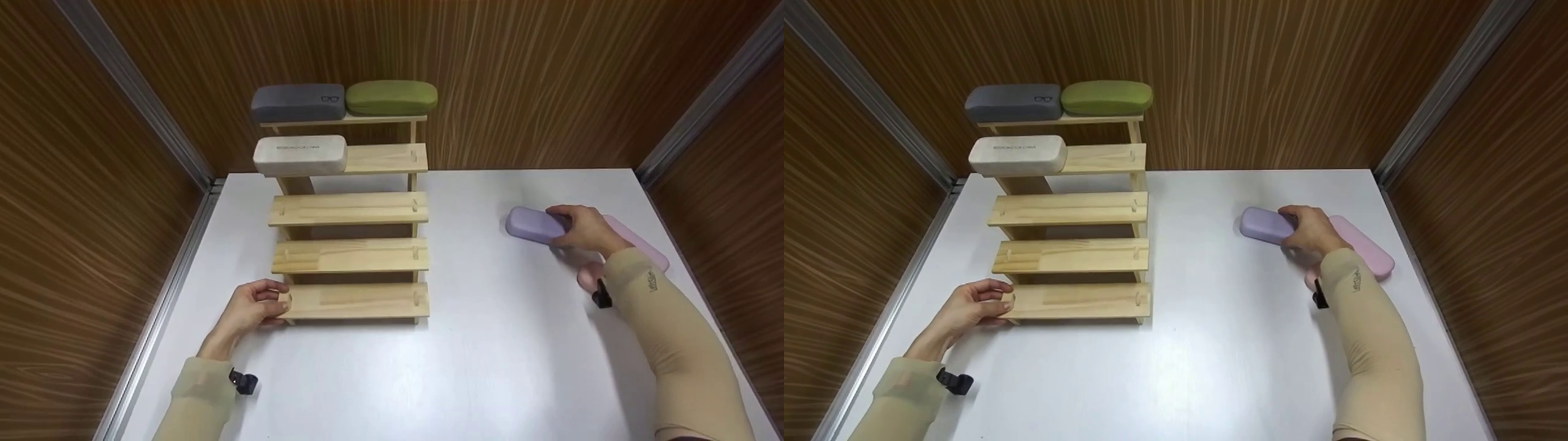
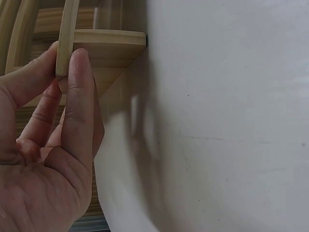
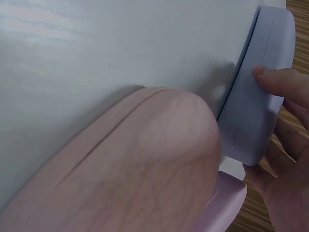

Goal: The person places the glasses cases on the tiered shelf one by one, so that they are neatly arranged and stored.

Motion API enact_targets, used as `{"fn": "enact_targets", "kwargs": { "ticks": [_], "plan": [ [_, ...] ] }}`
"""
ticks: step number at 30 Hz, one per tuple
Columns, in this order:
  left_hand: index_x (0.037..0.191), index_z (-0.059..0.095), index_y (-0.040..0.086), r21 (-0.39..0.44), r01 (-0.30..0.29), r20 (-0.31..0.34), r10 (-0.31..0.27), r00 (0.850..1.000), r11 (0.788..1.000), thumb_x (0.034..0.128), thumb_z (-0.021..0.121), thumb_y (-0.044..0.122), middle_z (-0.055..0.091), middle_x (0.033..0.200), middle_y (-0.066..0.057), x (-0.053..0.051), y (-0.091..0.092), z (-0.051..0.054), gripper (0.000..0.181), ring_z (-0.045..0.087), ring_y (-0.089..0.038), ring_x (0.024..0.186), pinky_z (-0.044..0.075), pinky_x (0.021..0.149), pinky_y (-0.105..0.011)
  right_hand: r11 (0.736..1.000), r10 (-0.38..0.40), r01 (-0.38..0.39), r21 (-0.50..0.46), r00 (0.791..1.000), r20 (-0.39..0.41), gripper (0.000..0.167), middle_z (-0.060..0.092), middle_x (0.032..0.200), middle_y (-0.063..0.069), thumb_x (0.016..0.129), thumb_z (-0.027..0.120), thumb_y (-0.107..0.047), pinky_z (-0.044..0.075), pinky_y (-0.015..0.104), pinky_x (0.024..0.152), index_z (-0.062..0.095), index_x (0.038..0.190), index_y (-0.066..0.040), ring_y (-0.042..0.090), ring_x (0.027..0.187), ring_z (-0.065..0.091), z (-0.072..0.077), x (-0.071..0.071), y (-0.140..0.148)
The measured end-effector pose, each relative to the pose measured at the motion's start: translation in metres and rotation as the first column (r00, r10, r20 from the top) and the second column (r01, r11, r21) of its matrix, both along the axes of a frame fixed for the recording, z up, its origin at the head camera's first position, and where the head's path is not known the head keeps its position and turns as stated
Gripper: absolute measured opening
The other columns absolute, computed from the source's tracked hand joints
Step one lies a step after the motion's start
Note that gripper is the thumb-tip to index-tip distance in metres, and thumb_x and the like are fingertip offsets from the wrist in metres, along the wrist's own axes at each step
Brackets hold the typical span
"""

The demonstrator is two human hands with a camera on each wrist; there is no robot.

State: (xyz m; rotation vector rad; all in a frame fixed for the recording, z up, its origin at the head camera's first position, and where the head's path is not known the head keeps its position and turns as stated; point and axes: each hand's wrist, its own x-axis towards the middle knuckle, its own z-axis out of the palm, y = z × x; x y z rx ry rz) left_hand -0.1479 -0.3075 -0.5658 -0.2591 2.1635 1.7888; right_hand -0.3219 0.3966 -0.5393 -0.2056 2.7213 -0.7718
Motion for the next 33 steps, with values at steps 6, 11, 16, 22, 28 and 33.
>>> {"fn": "enact_targets", "kwargs": {
  "ticks": [6,11,16,22,28,33],
  "plan": [
    [0.133,0.068,-0.01,-0.011,-0.014,0.013,0.014,1.0,1.0,0.0945,0.083,-0.004,0.069,0.092,0.002,0.0,0.0,0.0,0.041,0.075,-0.01,0.08,0.074,0.072,-0.029,1.0,0.012,-0.012,0.008,0.998,-0.059,0.081,0.06,0.16,0.032,0.089,0.092,-0.013,0.049,0.068,0.125,0.058,0.161,-0.003,0.048,0.142,0.061,-0.002,0.005,0.002],
    [0.132,0.069,-0.009,-0.007,-0.015,0.018,0.015,1.0,1.0,0.0948,0.083,-0.003,0.067,0.092,0.002,0.0,-0.001,-0.001,0.04,0.074,-0.01,0.08,0.074,0.072,-0.03,1.0,0.022,-0.022,0.0,0.996,-0.092,0.076,0.066,0.155,0.029,0.09,0.092,-0.018,0.054,0.056,0.116,0.063,0.159,-0.006,0.041,0.132,0.065,-0.002,0.009,0.0],
    [0.134,0.068,-0.01,-0.009,-0.014,0.013,0.015,1.0,1.0,0.0944,0.084,-0.002,0.065,0.091,0.003,0.0,0.0,-0.002,0.044,0.073,-0.009,0.078,0.074,0.071,-0.03,0.999,0.02,-0.023,-0.028,0.995,-0.095,0.068,0.066,0.157,0.027,0.094,0.09,-0.021,0.053,0.054,0.114,0.066,0.156,-0.008,0.039,0.13,0.064,0.001,0.011,-0.005],
    [0.136,0.066,-0.011,-0.006,-0.019,0.014,0.019,1.0,1.0,0.0945,0.083,-0.003,0.065,0.091,0.003,0.0,0.0,-0.002,0.045,0.073,-0.009,0.078,0.074,0.07,-0.029,0.994,0.0,-0.011,-0.112,0.995,-0.097,0.063,0.062,0.161,0.026,0.098,0.089,-0.025,0.05,0.065,0.123,0.067,0.155,-0.009,0.045,0.141,0.061,0.007,0.013,-0.012],
    [0.135,0.067,-0.011,-0.01,-0.016,0.008,0.016,1.0,1.0,0.0941,0.083,-0.004,0.066,0.091,0.003,-0.001,0.0,-0.002,0.045,0.073,-0.01,0.079,0.074,0.07,-0.029,0.986,-0.047,0.022,-0.166,0.988,-0.149,0.058,0.064,0.162,0.021,0.098,0.088,-0.024,0.051,0.052,0.121,0.071,0.153,-0.014,0.042,0.144,0.061,0.017,0.019,-0.02],
    [0.134,0.067,-0.011,-0.006,-0.01,0.011,0.01,1.0,1.0,0.0944,0.083,-0.003,0.068,0.091,0.003,0.0,0.0,-0.002,0.044,0.073,-0.009,0.079,0.074,0.07,-0.029,0.983,-0.06,0.012,-0.186,0.966,-0.252,0.051,0.071,0.154,0.018,0.097,0.089,-0.022,0.047,0.009,0.096,0.077,0.146,-0.017,0.025,0.126,0.068,0.025,0.026,-0.025]
  ]
}}
